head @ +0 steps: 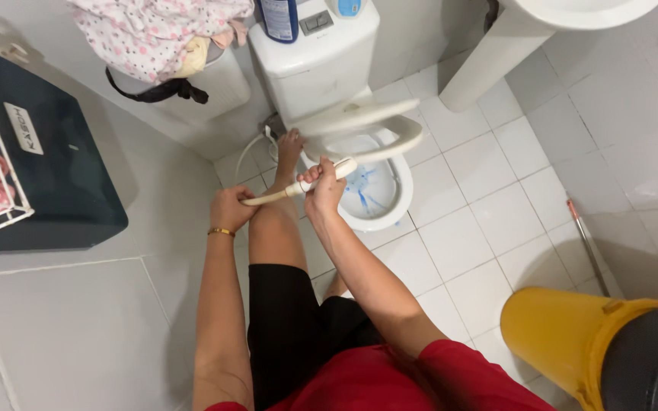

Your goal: The person applies cleaning liquid to a toilet bowl, scrubs the interior using a long-handled brush, and then uses a hand-held sprayer and a scoop to rinse the bowl with water.

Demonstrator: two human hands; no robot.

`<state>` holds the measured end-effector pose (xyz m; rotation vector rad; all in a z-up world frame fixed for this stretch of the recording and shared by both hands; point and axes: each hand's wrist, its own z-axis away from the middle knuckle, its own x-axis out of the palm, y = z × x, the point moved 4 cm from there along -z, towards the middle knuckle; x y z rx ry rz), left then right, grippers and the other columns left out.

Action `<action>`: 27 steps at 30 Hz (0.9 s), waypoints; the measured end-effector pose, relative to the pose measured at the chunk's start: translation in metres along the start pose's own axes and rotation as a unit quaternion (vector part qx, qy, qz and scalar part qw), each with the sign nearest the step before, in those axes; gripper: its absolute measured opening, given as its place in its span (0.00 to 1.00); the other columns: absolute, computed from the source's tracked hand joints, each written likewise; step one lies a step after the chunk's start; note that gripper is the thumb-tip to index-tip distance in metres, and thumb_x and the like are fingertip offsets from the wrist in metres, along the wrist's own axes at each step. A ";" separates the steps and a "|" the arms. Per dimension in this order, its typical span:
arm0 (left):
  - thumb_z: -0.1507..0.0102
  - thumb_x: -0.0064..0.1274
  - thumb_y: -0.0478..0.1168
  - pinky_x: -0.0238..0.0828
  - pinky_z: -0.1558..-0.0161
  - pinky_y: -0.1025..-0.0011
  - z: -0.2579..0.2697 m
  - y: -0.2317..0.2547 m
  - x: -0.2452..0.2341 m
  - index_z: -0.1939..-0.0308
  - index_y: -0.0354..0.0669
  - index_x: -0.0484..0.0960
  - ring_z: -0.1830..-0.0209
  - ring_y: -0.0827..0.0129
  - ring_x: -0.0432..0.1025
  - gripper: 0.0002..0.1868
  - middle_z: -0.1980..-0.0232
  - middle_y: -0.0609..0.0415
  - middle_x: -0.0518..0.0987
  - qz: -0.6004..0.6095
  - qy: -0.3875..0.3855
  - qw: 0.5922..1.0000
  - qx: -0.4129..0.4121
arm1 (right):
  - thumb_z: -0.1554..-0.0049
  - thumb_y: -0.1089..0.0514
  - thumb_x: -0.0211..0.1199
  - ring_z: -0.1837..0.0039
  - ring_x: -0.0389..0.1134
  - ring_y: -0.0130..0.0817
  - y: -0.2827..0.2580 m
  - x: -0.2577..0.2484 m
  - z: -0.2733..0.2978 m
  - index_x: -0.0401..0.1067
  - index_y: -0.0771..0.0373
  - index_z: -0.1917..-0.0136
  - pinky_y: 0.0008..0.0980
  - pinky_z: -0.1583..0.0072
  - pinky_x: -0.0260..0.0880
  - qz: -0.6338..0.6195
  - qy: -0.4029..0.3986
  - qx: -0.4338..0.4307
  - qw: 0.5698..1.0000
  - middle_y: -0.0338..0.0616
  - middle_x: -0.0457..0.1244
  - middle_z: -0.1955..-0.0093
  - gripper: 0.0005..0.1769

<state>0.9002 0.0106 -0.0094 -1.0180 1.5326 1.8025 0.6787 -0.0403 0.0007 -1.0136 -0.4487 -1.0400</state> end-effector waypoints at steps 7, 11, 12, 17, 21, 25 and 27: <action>0.50 0.69 0.51 0.76 0.63 0.63 0.000 -0.008 0.006 0.69 0.49 0.88 0.68 0.57 0.80 0.13 0.69 0.52 0.85 0.000 -0.062 0.998 -0.020 | 0.40 0.59 0.58 0.67 0.54 0.34 0.013 -0.022 -0.006 0.57 0.60 0.65 0.41 0.60 0.63 -0.009 0.041 0.016 0.999 0.39 0.51 0.71 0.14; 0.49 0.68 0.52 0.76 0.61 0.63 0.003 -0.020 0.014 0.67 0.49 0.88 0.66 0.58 0.80 0.15 0.67 0.53 0.86 -0.006 -0.094 0.995 -0.038 | 0.40 0.58 0.57 0.68 0.52 0.34 0.029 -0.066 -0.012 0.55 0.58 0.65 0.40 0.60 0.62 -0.054 0.095 0.029 0.994 0.38 0.49 0.72 0.15; 0.50 0.69 0.53 0.76 0.60 0.63 -0.002 -0.019 0.017 0.68 0.49 0.88 0.66 0.57 0.80 0.15 0.67 0.53 0.86 -0.004 -0.097 0.995 -0.022 | 0.40 0.58 0.57 0.69 0.52 0.34 0.030 -0.069 -0.019 0.55 0.58 0.66 0.40 0.61 0.61 -0.067 0.097 0.022 0.993 0.38 0.48 0.72 0.16; 0.55 0.70 0.51 0.76 0.60 0.60 -0.008 -0.012 0.051 0.68 0.50 0.89 0.63 0.55 0.79 0.16 0.65 0.53 0.86 0.015 -0.131 0.991 0.010 | 0.39 0.58 0.57 0.69 0.48 0.31 0.015 -0.095 -0.019 0.54 0.56 0.67 0.36 0.61 0.58 -0.071 0.069 -0.033 0.995 0.36 0.46 0.73 0.18; 0.51 0.68 0.55 0.77 0.58 0.60 -0.010 0.004 0.073 0.67 0.50 0.88 0.63 0.54 0.79 0.16 0.65 0.52 0.85 0.025 -0.157 0.987 0.029 | 0.39 0.56 0.57 0.70 0.46 0.29 -0.004 -0.111 -0.037 0.53 0.55 0.68 0.34 0.64 0.53 -0.069 0.050 -0.053 0.995 0.34 0.44 0.74 0.20; 0.49 0.67 0.55 0.77 0.58 0.59 -0.005 0.013 0.099 0.64 0.52 0.89 0.62 0.53 0.79 0.16 0.64 0.50 0.85 0.005 -0.202 0.977 0.061 | 0.38 0.56 0.56 0.71 0.45 0.29 -0.017 -0.139 -0.050 0.52 0.54 0.68 0.33 0.65 0.52 -0.058 0.051 -0.055 0.995 0.34 0.44 0.75 0.20; 0.50 0.67 0.57 0.76 0.58 0.60 -0.009 0.021 0.113 0.63 0.51 0.89 0.63 0.54 0.79 0.19 0.63 0.50 0.85 0.020 -0.237 0.968 0.079 | 0.39 0.55 0.55 0.71 0.45 0.29 -0.024 -0.157 -0.059 0.52 0.53 0.69 0.32 0.66 0.52 -0.067 0.088 -0.042 0.993 0.33 0.44 0.75 0.19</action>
